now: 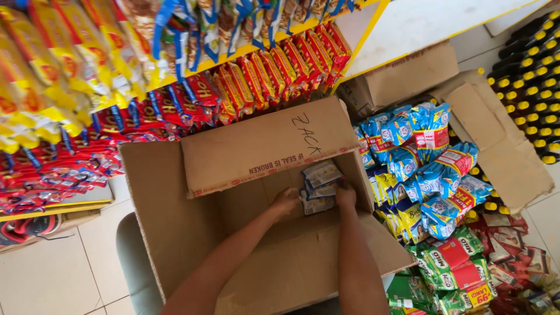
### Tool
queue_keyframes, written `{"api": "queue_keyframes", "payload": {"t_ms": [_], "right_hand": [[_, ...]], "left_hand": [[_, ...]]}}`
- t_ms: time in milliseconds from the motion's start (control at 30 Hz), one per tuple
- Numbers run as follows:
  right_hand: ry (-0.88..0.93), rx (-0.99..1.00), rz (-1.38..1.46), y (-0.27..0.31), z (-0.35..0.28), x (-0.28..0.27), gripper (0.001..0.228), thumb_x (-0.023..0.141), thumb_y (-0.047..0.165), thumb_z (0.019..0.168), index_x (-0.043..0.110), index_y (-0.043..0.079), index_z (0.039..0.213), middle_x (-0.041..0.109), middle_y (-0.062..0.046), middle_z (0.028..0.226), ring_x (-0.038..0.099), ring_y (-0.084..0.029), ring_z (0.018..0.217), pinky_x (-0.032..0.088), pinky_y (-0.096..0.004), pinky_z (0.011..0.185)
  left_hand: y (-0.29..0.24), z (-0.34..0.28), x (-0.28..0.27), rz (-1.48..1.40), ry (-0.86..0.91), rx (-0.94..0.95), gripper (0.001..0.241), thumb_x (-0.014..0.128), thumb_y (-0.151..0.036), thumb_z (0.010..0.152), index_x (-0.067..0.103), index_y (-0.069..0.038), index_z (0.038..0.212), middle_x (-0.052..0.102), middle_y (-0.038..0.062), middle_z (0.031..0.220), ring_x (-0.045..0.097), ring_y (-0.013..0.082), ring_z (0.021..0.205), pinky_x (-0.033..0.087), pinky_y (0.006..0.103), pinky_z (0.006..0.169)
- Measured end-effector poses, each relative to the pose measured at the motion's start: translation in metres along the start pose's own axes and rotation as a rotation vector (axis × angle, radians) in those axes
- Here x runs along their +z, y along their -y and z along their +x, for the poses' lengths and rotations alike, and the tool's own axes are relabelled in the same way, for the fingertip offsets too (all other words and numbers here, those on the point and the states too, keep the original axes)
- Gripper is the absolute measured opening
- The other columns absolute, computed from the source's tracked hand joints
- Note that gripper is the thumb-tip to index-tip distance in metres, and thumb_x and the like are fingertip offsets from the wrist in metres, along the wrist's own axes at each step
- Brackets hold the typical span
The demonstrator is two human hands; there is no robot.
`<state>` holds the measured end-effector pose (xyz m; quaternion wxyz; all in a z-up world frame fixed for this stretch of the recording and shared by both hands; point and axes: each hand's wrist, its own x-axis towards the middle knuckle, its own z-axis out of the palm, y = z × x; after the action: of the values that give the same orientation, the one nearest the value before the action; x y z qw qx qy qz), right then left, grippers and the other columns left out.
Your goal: Stock grocery items from cardboard boxes onto shelves in a grocery store.
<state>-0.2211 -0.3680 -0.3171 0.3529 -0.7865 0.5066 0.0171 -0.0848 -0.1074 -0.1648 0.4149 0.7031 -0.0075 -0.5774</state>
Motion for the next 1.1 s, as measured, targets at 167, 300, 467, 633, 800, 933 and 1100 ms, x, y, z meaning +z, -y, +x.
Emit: {"api": "queue_keyframes", "payload": {"t_ms": [167,300,467,633,800,933,1100], "right_hand": [[-0.107,0.006,0.305,-0.008,0.009,0.015,0.04,0.06,0.024,0.089,0.073,0.009,0.123,0.072,-0.025,0.118,0.065,-0.044,0.114,0.05,-0.046,0.1],[-0.07,0.083,0.431,0.016,0.001,0.013,0.047,0.058,0.026,0.092,0.067,0.012,0.136,0.07,-0.024,0.127,0.065,-0.039,0.123,0.049,-0.042,0.106],[0.021,0.012,0.295,0.008,0.004,0.028,0.075,0.07,0.027,0.088,0.044,0.016,0.157,0.049,-0.019,0.156,0.046,-0.034,0.144,0.038,-0.037,0.116],[0.036,-0.016,0.363,0.02,-0.002,0.024,0.07,0.067,0.018,0.085,0.048,0.015,0.152,0.052,-0.017,0.153,0.048,-0.031,0.143,0.037,-0.036,0.115],[-0.06,-0.118,0.262,0.079,-0.036,-0.022,0.067,0.057,0.005,0.078,0.065,0.021,0.142,0.066,-0.019,0.136,0.062,-0.033,0.13,0.049,-0.038,0.106],[-0.148,-0.17,0.195,0.116,-0.059,-0.042,0.058,0.061,0.002,0.074,0.074,0.019,0.128,0.071,-0.021,0.116,0.07,-0.039,0.108,0.055,-0.044,0.094],[-0.151,-0.474,0.114,0.167,-0.093,-0.076,0.032,0.068,0.006,0.077,0.076,0.014,0.107,0.073,-0.015,0.098,0.07,-0.037,0.096,0.057,-0.045,0.086]], "left_hand": [[0.037,0.083,0.034,-0.07,-0.137,0.428,0.076,0.072,-0.019,0.082,0.047,-0.011,0.153,0.065,0.01,0.14,0.064,0.022,0.121,0.051,0.0337,0.098],[0.041,0.119,0.046,0.018,-0.154,0.403,0.09,0.076,-0.02,0.078,0.037,-0.012,0.159,0.059,0.013,0.146,0.06,0.025,0.127,0.049,0.0344,0.101],[0.02,0.13,0.052,0.331,-0.129,0.182,0.101,0.078,-0.028,0.077,0.028,-0.017,0.164,0.056,0.018,0.149,0.057,0.0305,0.132,0.047,0.0352,0.107],[0.053,0.183,0.061,0.361,-0.094,0.323,0.104,0.086,-0.025,0.076,0.026,-0.012,0.16,0.048,0.022,0.151,0.05,0.0351,0.135,0.045,0.0385,0.106],[0.016,0.142,0.059,0.196,-0.135,0.288,0.092,0.079,-0.019,0.072,0.038,-0.012,0.154,0.064,0.016,0.138,0.065,0.0318,0.123,0.054,0.0388,0.099],[0.002,0.101,0.043,0.305,-0.352,0.393,0.07,0.081,-0.017,0.069,0.057,-0.011,0.134,0.069,0.018,0.124,0.067,0.0349,0.115,0.054,0.0412,0.096],[-0.005,0.039,0.013,0.304,-0.519,0.422,0.047,0.078,-0.025,0.079,0.064,-0.013,0.123,0.072,0.018,0.117,0.07,0.0356,0.11,0.055,0.0433,0.093]]}}
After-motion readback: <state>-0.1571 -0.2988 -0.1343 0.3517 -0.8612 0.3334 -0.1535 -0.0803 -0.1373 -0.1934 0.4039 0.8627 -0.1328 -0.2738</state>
